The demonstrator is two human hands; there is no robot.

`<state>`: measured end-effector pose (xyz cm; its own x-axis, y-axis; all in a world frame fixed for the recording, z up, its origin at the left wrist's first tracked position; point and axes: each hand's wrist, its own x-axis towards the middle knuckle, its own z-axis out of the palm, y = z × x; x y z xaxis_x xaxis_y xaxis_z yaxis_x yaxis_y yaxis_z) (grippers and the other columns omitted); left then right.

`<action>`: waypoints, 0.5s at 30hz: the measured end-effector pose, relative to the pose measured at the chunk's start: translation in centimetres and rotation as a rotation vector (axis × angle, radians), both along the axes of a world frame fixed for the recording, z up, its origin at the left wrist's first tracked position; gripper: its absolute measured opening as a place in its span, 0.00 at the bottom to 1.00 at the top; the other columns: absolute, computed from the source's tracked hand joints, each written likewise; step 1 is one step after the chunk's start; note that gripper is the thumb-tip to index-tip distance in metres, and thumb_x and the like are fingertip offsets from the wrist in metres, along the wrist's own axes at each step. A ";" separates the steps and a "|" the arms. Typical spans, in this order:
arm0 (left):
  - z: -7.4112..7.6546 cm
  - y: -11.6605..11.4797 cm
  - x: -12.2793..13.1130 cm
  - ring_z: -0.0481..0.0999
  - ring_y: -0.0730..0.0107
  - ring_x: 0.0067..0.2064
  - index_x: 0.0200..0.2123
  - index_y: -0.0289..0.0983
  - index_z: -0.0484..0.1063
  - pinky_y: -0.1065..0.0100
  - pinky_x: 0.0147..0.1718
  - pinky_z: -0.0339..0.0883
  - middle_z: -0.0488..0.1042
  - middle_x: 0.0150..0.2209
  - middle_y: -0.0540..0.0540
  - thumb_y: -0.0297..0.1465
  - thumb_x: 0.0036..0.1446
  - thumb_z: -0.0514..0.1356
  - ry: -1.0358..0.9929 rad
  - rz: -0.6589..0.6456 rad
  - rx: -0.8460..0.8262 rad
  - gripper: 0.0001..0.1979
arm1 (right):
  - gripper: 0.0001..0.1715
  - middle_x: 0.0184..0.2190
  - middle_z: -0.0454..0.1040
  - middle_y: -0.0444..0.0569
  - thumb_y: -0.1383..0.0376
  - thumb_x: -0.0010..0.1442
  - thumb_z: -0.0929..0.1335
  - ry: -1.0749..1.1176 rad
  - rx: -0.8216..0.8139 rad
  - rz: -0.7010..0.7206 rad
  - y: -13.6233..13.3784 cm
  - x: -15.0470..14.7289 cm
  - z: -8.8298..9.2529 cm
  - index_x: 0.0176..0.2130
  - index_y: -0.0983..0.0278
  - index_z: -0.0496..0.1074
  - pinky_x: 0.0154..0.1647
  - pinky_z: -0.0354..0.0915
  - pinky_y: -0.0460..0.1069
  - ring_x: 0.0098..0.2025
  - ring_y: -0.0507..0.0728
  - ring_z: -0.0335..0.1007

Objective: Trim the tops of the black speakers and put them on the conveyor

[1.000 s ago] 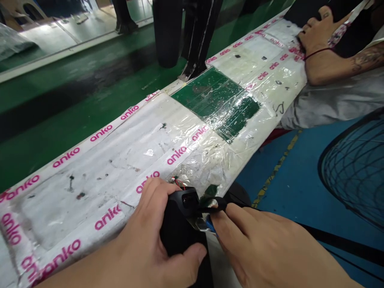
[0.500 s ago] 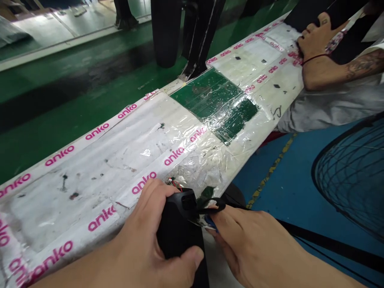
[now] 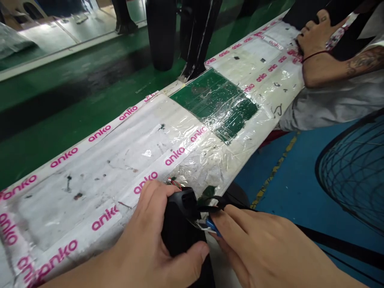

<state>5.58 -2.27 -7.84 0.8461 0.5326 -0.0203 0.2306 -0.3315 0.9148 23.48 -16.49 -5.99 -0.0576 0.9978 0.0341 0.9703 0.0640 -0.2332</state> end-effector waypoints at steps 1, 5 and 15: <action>0.4 0.1 -0.2 0.73 0.52 0.50 0.56 0.46 0.61 0.50 0.50 0.74 0.68 0.49 0.45 0.32 0.55 0.64 0.026 -0.006 -0.017 0.27 | 0.20 0.29 0.75 0.42 0.76 0.57 0.59 0.002 -0.006 -0.002 0.1 0.1 0.1 0.46 0.58 0.63 0.21 0.58 0.54 0.22 0.57 0.73; 2.0 0.4 -1.5 0.77 0.48 0.51 0.63 0.47 0.60 0.53 0.46 0.79 0.73 0.54 0.42 0.34 0.55 0.66 0.192 -0.026 -0.048 0.33 | 0.15 0.27 0.73 0.41 0.75 0.62 0.61 -0.006 -0.045 0.029 1.0 0.8 0.4 0.45 0.59 0.65 0.21 0.58 0.53 0.21 0.56 0.73; 0.5 0.4 -2.1 0.80 0.51 0.35 0.39 0.42 0.73 0.55 0.33 0.77 0.79 0.35 0.48 0.48 0.38 0.78 0.280 0.012 0.083 0.29 | 0.24 0.29 0.75 0.42 0.73 0.57 0.63 -0.125 -0.028 0.074 -0.2 -0.3 1.1 0.54 0.62 0.66 0.22 0.61 0.53 0.24 0.56 0.72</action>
<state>3.43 -1.88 -7.38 0.8071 0.5524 -0.2084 0.4752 -0.3984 0.7845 23.14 -16.73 -4.90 -0.1331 0.9911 -0.0062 0.9848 0.1315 -0.1138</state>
